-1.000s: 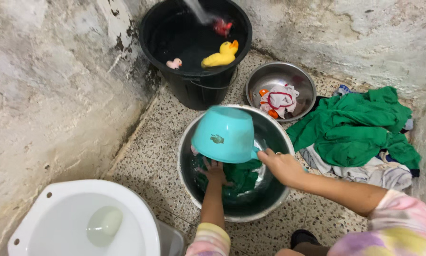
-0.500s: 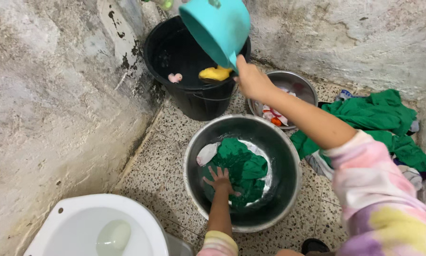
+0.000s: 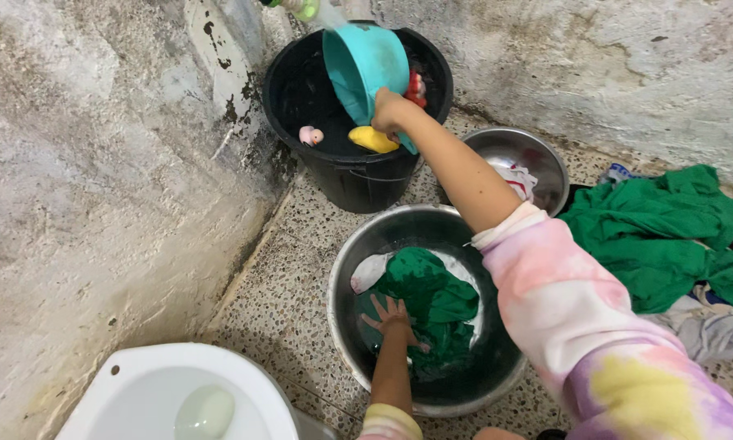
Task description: The person washes clothes by hand in a metal basin. They scoop water from a black bucket using a blue scoop, pour it over the clothes, agitate and rinse them, then transfer the wet items to a second basin. They repeat this process with additional garments.
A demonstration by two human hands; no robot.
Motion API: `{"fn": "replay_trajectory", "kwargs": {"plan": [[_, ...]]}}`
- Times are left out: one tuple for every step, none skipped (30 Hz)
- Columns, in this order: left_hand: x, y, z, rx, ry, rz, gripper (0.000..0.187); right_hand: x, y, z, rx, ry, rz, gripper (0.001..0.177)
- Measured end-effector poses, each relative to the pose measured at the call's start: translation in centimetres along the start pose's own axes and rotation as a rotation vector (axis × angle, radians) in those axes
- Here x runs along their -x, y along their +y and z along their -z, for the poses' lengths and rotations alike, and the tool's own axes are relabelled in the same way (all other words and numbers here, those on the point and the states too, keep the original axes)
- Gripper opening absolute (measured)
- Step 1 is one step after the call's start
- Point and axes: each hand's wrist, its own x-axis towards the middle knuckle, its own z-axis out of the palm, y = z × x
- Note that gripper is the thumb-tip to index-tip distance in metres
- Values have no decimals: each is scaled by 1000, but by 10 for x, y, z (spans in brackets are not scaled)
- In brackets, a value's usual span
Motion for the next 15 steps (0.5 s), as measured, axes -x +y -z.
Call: {"fn": "replay_trajectory", "kwargs": {"plan": [[0, 0, 1, -1, -10, -2, 158, -7, -1, 1, 23, -54, -4, 33], [0, 0, 2, 3, -11, -9, 158, -13, -2, 2, 46, -108, -7, 27], [0, -1, 2, 7, -12, -16, 158, -18, -2, 4, 60, -159, 10, 24], [0, -2, 2, 10, -13, -23, 158, -22, -2, 5, 74, -210, 28, 25], [0, -2, 1, 15, -8, -26, 159, -25, -1, 7, 90, -259, 46, 28], [0, -2, 1, 19, -2, -28, 159, -26, 1, 6, 48, -241, 55, 26], [1, -2, 2, 24, 3, -32, 159, -26, 5, 5, 7, -223, 65, 25], [1, -2, 3, 18, -15, -31, 160, -27, 8, 6, -35, -205, 75, 24], [1, -2, 4, 12, -33, -29, 160, -29, 11, 6, -42, -222, 82, 26], [2, -2, 5, 6, -52, -27, 161, -32, 16, 7, -48, -240, 90, 29], [3, -2, 6, -3, -58, -21, 161, -36, 20, 7, -57, -258, 98, 31], [4, -1, 9, -11, -64, -14, 161, -42, 23, 5, -99, -264, 75, 34], [6, 0, 10, -19, -71, -8, 161, -49, 25, 1, -141, -271, 52, 40], [7, 0, 13, -24, -76, -7, 161, -56, 29, -3, -183, -277, 29, 49], [8, 0, 14, -30, -83, -7, 162, -64, 35, -7, -288, -316, 44, 40]]}}
